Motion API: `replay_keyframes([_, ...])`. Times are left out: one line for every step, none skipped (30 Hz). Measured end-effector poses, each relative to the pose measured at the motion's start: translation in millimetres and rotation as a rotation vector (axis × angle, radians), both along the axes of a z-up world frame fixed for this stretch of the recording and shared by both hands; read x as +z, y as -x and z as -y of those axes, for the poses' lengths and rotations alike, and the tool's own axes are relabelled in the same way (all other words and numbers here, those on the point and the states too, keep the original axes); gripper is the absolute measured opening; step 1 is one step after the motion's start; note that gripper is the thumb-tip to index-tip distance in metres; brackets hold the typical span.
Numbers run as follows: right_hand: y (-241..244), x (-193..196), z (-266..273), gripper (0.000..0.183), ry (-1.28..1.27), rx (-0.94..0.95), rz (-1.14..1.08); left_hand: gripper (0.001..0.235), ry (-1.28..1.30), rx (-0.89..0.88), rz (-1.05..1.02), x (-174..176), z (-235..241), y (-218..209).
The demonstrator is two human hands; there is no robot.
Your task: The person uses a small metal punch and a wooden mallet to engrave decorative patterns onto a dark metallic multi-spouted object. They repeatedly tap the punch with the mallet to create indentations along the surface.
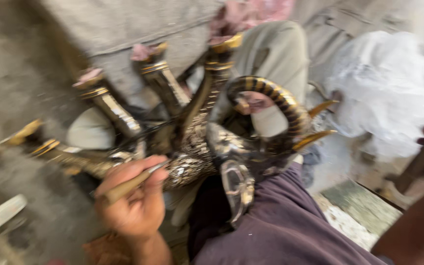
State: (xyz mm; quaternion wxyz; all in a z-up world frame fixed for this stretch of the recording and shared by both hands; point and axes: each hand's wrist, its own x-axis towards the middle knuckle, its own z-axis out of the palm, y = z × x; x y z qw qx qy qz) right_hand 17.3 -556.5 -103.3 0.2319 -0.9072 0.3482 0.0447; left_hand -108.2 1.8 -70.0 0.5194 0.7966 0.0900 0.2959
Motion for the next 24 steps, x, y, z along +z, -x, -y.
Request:
replay_keyframes([1, -9, -2, 0.037, -0.022, 0.039, 0.006, 0.036, 0.019, 0.012, -0.003, 4, 1, -2])
replay_keyframes([2, -20, -6, 0.036, -0.043, 0.083, 0.013, 0.034, -0.003, 0.003, -0.009, 10, -2, -4])
replay_keyframes([5, -24, -8, 0.035, -0.057, 0.117, 0.028, 0.032, -0.012, -0.014, -0.011, 15, -4, -7])
replay_keyframes([6, -30, -11, 0.034, -0.07, 0.162, 0.034, 0.029, -0.029, -0.018, -0.025, 19, -7, -11])
replay_keyframes([7, -34, -14, 0.033, -0.083, 0.2, 0.042, 0.026, -0.036, -0.028, -0.038, 23, -8, -15])
replay_keyframes([6, -39, -19, 0.033, -0.096, 0.244, 0.047, 0.023, -0.042, -0.039, -0.052, 28, -9, -18])
replay_keyframes([6, -40, -24, 0.032, -0.105, 0.282, 0.057, 0.024, 0.019, -0.034, -0.08, 31, -8, -22])
replay_keyframes([6, -40, -30, 0.031, -0.11, 0.321, 0.062, 0.024, 0.08, -0.03, -0.107, 35, -7, -26])
replay_keyframes([3, -37, -36, 0.03, -0.114, 0.369, 0.075, 0.025, 0.145, -0.028, -0.135, 38, -6, -30])
replay_keyframes([1, -32, -43, 0.029, -0.11, 0.427, 0.088, 0.024, 0.126, -0.032, -0.147, 39, -6, -34])
replay_keyframes([0, -28, -52, 0.029, -0.109, 0.479, 0.102, 0.024, 0.108, -0.038, -0.161, 40, -5, -37])
replay_keyframes([-3, -23, -61, 0.028, -0.098, 0.539, 0.118, 0.024, 0.091, -0.044, -0.174, 41, -5, -39])
replay_keyframes([-9, -18, -70, 0.027, -0.131, 0.584, 0.131, 0.026, 0.106, -0.051, -0.205, 41, -4, -40])
replay_keyframes([-14, -16, -80, 0.026, -0.182, 0.612, 0.149, 0.028, 0.122, -0.058, -0.236, 41, -3, -41])
replay_keyframes([-17, -14, -89, 0.024, -0.267, 0.615, 0.159, 0.031, 0.139, -0.069, -0.267, 40, -3, -42])
replay_keyframes([-20, -13, -98, 0.024, -0.352, 0.616, 0.166, 0.03, 0.137, -0.111, -0.259, 38, -4, -43])
replay_keyframes([-25, -12, -105, 0.033, -0.434, 0.536, 0.13, 0.03, 0.138, -0.154, -0.254, 36, -5, -44])
replay_keyframes([-26, -9, -110, 0.046, -0.518, 0.454, 0.094, 0.03, 0.14, -0.197, -0.249, 33, -6, -45])
replay_keyframes([-30, -6, -114, 0.039, -0.549, 0.481, 0.097, 0.029, 0.119, -0.194, -0.243, 29, -7, -48])
replay_keyframes([-32, -1, -116, 0.031, -0.581, 0.508, 0.1, 0.028, 0.098, -0.192, -0.238, 25, -7, -50])
replay_keyframes([-36, 4, -119, 0.024, -0.615, 0.538, 0.102, 0.028, 0.075, -0.186, -0.233, 22, -7, -51])
replay_keyframes([-42, 8, -123, 0.02, -0.528, 0.636, 0.117, 0.028, 0.063, -0.183, -0.232, 21, -7, -50])
replay_keyframes([-47, 14, -128, 0.021, -0.463, 0.706, 0.141, 0.029, 0.05, -0.187, -0.227, 19, -6, -51])
replay_keyframes([-54, 18, -135, 0.021, -0.412, 0.764, 0.163, 0.03, 0.038, -0.192, -0.222, 18, -6, -51])
